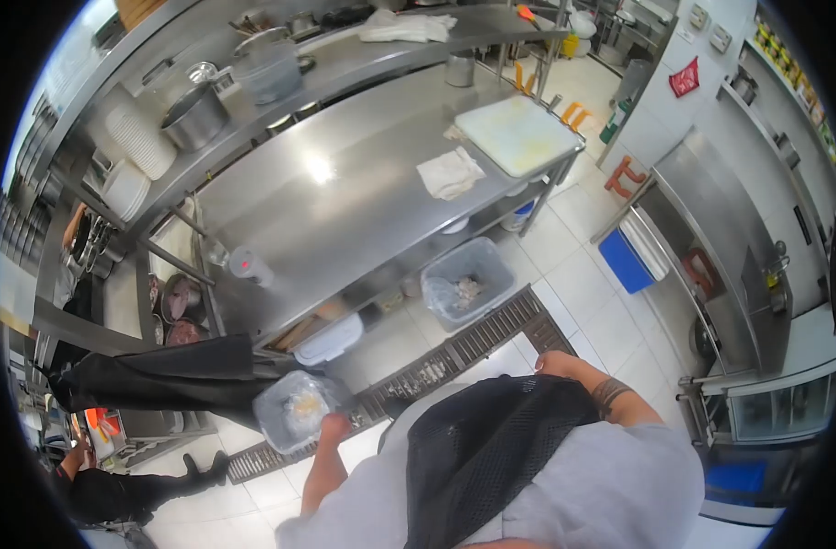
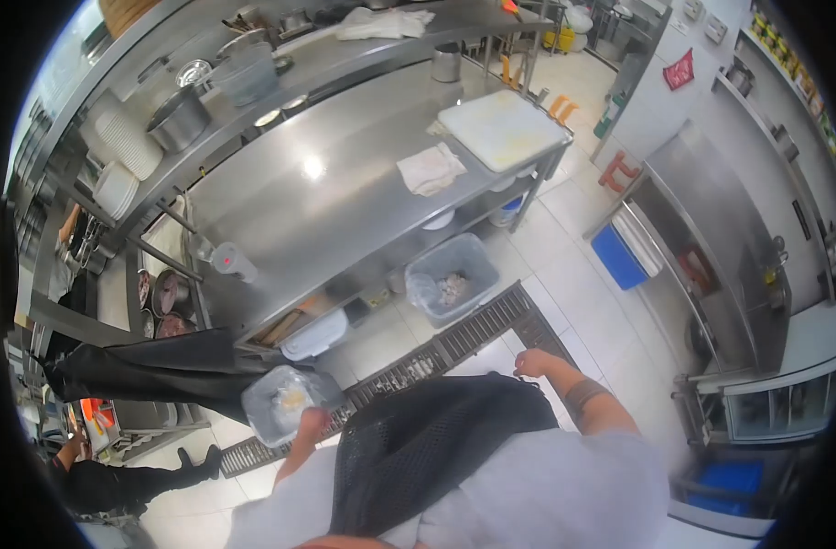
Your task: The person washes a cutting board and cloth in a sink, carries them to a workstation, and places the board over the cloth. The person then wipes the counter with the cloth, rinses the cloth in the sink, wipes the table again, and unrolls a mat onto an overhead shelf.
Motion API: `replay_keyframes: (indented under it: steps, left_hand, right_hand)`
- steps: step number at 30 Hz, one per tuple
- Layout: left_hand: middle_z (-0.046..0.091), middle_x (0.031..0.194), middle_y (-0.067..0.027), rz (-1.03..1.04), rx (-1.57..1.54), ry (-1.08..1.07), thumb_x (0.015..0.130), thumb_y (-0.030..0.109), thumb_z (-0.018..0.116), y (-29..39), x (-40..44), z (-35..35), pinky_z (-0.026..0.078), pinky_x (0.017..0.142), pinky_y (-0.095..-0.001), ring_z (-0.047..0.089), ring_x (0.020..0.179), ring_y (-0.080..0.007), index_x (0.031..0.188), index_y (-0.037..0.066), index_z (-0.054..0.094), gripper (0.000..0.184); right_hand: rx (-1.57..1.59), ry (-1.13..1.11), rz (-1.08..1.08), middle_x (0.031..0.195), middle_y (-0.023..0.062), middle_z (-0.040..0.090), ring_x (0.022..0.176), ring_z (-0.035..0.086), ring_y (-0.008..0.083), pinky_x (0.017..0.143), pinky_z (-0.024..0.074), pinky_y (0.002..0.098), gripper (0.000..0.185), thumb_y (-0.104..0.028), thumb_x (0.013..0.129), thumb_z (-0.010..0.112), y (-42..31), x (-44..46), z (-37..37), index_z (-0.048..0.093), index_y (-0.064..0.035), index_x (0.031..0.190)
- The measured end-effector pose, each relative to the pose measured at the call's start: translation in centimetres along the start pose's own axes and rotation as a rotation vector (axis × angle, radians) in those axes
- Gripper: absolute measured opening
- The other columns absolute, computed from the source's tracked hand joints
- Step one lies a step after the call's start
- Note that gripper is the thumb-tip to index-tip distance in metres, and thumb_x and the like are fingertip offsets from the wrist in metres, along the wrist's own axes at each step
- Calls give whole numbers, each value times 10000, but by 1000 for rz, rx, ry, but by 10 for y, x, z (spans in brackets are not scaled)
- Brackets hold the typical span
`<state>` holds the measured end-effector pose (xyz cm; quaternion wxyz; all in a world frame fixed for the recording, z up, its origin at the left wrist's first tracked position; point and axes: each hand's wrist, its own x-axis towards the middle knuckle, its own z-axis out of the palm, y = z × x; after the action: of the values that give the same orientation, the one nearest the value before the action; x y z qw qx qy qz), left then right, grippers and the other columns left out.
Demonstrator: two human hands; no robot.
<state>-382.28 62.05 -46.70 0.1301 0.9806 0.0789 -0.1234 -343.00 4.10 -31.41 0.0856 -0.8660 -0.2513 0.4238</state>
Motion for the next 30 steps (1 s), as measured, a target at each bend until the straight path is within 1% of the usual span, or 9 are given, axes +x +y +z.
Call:
replay_keyframes:
  steps: [4, 6, 8, 10, 14, 20, 23, 25, 30]
  left_hand:
    - [702, 772, -129, -324, -369, -275, 747, 262, 665, 86, 73, -12, 547, 663, -481, 693, 756, -345, 725, 109, 718, 164]
    - [707, 772, -126, -71, -144, -291, 770, 249, 663, 126, 106, -15, 552, 665, -476, 691, 744, -341, 774, 96, 726, 166]
    - [715, 785, -129, -576, -709, -366, 793, 240, 664, 205, 128, -56, 558, 679, -457, 700, 757, -322, 803, 72, 724, 179]
    - [729, 852, -148, -167, -415, -311, 814, 239, 664, 232, 151, -51, 561, 713, -426, 717, 811, -285, 807, 38, 708, 206]
    - [731, 933, -177, -495, -739, -364, 817, 247, 661, 303, 180, -81, 558, 761, -409, 719, 875, -289, 846, 29, 713, 226]
    - [721, 963, -219, -251, -418, -125, 817, 247, 650, 312, 218, -102, 549, 852, -435, 709, 910, -347, 1029, 5, 713, 328]
    - [718, 978, -229, -425, -588, -211, 841, 237, 613, 311, 257, -127, 545, 865, -451, 703, 927, -369, 1096, 12, 687, 348]
    - [716, 982, -234, -375, -600, -190, 844, 224, 607, 314, 288, -146, 545, 861, -453, 700, 928, -378, 1117, 20, 676, 347]
    - [717, 969, -201, -85, -587, 141, 888, 147, 583, 344, 367, -192, 542, 833, -467, 685, 925, -396, 1132, 45, 660, 276]
  right_hand:
    - [352, 99, 202, 955, 188, 731, 855, 708, 354, 762, 567, 416, 461, -399, 798, 759, 76, -68, 19, 717, -50, 1097]
    - [431, 116, 202, 942, 190, 729, 792, 712, 354, 700, 573, 418, 386, -364, 836, 716, 143, -86, 44, 730, -40, 1044]
    - [-226, 37, -194, 942, 190, 728, 822, 712, 360, 713, 571, 446, 322, -327, 871, 662, 212, -101, 60, 735, -35, 985]
    - [-366, 63, -111, 903, 172, 723, 807, 700, 377, 698, 561, 470, 271, -305, 887, 627, 246, -121, 74, 732, -55, 892]
    - [-234, 122, -83, 832, 156, 710, 753, 695, 344, 664, 555, 451, 233, -263, 894, 621, 288, -157, 55, 710, -51, 859]
    - [123, 178, -6, 706, 85, 650, 646, 654, 221, 576, 526, 378, 165, -161, 914, 595, 304, -113, 31, 649, -52, 803]
    - [459, 380, -30, 719, 47, 635, 637, 620, 148, 553, 504, 317, 124, -126, 922, 590, 281, -75, 1, 651, -49, 846]
    - [817, 292, 277, 758, 51, 660, 647, 623, 154, 553, 497, 308, 111, -148, 908, 634, 227, -68, -47, 677, -47, 893]
    - [769, 282, 312, 792, 77, 691, 689, 638, 173, 620, 513, 327, 173, -180, 886, 672, 226, -32, -88, 696, -27, 963]
